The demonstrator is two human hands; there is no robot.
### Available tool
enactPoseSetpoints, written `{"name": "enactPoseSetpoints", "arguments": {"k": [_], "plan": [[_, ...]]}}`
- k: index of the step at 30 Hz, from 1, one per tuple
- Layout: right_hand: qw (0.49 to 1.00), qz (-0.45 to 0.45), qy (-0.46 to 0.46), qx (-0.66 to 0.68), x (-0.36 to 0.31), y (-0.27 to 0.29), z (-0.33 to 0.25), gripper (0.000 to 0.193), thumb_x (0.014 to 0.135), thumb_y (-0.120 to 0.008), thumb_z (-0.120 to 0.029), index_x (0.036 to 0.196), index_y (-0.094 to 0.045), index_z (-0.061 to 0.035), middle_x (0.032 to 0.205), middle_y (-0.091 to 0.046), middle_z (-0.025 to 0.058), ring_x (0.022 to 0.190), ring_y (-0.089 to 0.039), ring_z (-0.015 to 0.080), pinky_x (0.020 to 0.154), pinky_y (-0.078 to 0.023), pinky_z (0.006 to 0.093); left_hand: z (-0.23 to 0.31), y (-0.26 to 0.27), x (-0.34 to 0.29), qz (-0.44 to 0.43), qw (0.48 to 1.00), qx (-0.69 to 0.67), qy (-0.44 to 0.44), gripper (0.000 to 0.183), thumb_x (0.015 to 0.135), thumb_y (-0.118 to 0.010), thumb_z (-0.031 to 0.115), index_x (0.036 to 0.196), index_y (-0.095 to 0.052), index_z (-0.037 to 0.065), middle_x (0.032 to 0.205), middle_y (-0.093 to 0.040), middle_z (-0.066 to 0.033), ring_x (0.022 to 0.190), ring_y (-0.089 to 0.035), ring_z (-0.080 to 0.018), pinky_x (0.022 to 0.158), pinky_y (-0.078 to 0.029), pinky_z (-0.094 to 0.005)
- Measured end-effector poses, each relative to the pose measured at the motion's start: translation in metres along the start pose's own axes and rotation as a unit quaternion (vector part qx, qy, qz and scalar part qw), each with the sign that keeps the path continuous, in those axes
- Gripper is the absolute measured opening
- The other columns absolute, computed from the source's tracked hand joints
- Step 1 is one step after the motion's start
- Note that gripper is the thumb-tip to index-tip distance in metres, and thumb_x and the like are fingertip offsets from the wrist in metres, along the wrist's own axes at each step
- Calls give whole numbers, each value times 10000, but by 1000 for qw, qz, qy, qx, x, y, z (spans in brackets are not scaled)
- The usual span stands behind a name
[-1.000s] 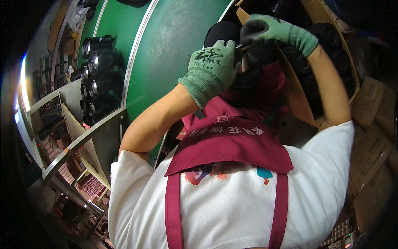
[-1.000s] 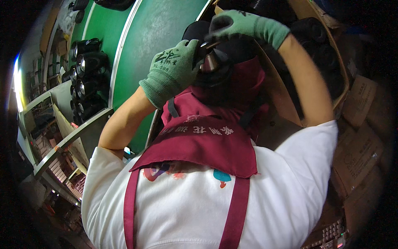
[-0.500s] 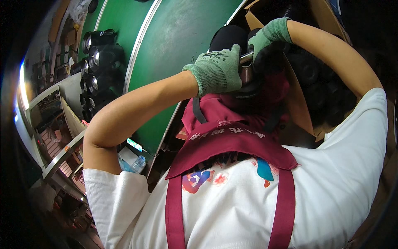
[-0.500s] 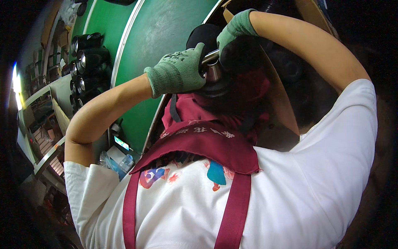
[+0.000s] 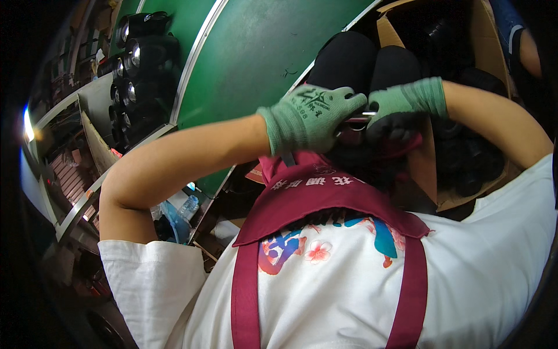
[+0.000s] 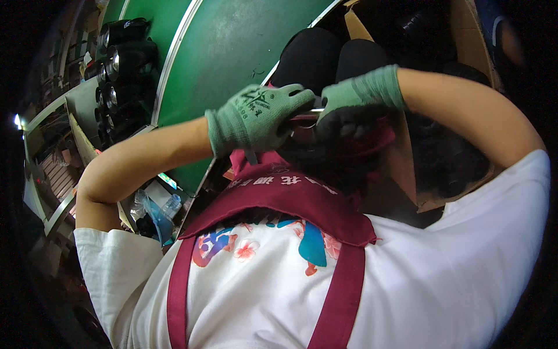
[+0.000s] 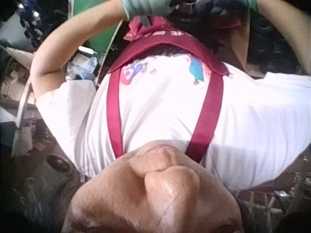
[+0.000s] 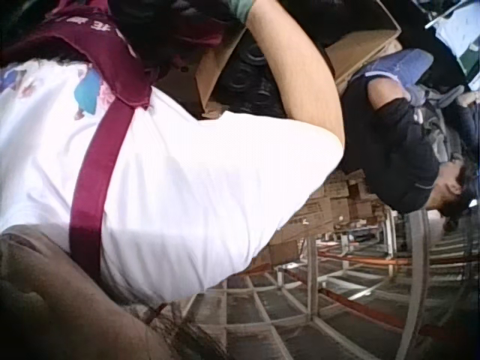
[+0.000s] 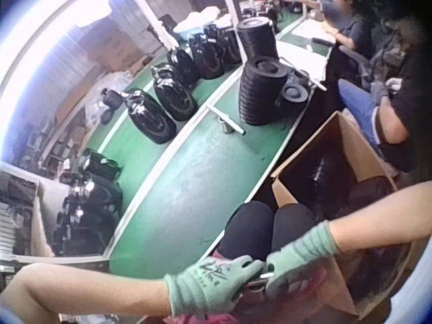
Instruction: The person repeatedly picks up black kettles from a green conveyor belt, inserts a metal filter into the opening, and places a black lid on top. The person then places the assembled kettles into a cardboard box. The process is repeated for multiple kettles.
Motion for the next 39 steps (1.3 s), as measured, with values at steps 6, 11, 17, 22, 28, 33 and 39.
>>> {"name": "enactPoseSetpoints", "arguments": {"k": [6,11,17,22,28,33,39], "plan": [[952,94,9,291,-11,-67,13,202,987,-519,-192,787,-543,-171,554,-325,-78,430,-299,66,408,-223,242,-26,0,44,17,950,154,-271,546,772,-738,219,1303,-612,232,1132,-620,-39,959,-664,-264,743,-586,-396],[890,172,140,398,-1,-102,16,285,1019,-514,-211,745,-514,-133,522,-301,-57,399,-266,87,373,-207,258,-33,-3,70,84,875,220,-422,403,805,-678,274,1195,-674,172,1245,-609,-91,949,-668,-231,724,-603,-355],[771,231,214,554,28,-136,16,272,1006,-531,-195,742,-482,-156,546,-332,-45,418,-302,90,386,-217,271,-3,-5,99,74,793,225,-561,349,836,-643,276,1166,-683,168,1275,-603,-109,955,-688,-267,753,-606,-370],[711,276,251,596,35,-148,11,201,1012,-534,-178,817,-526,-131,577,-341,-54,462,-325,88,417,-246,259,4,-14,110,73,761,233,-601,318,858,-628,258,1160,-684,175,1248,-611,-100,958,-679,-292,788,-594,-376],[835,381,181,354,-39,-85,33,233,974,-625,-300,1029,-685,-81,584,-531,6,488,-528,127,446,-435,281,-36,17,85,328,896,120,-276,620,772,-761,168,1361,-579,104,1344,-573,-138,1228,-566,-321,982,-519,-420],[672,690,22,-269,-95,27,-2,370,952,-670,-398,1070,-691,-48,782,-693,68,659,-672,189,568,-550,330,-55,-9,6,241,935,-159,-207,1000,715,-907,347,1530,-405,60,1549,-418,-201,1465,-380,-376,1210,-315,-499],[763,593,233,-107,35,170,-99,492,885,-725,-496,961,-713,-10,776,-716,87,647,-687,199,578,-541,335,-24,-64,-44,269,930,-86,-237,817,598,-931,303,1325,-612,105,1437,-494,-175,1432,-361,-506,1153,-385,-580]]}}
Point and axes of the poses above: each hand's wrist, its own x-axis towards the middle knuckle, its own y-axis out of the back of the hand, z = x × y, the point moved 3 cm from there along x, towards the middle knuckle
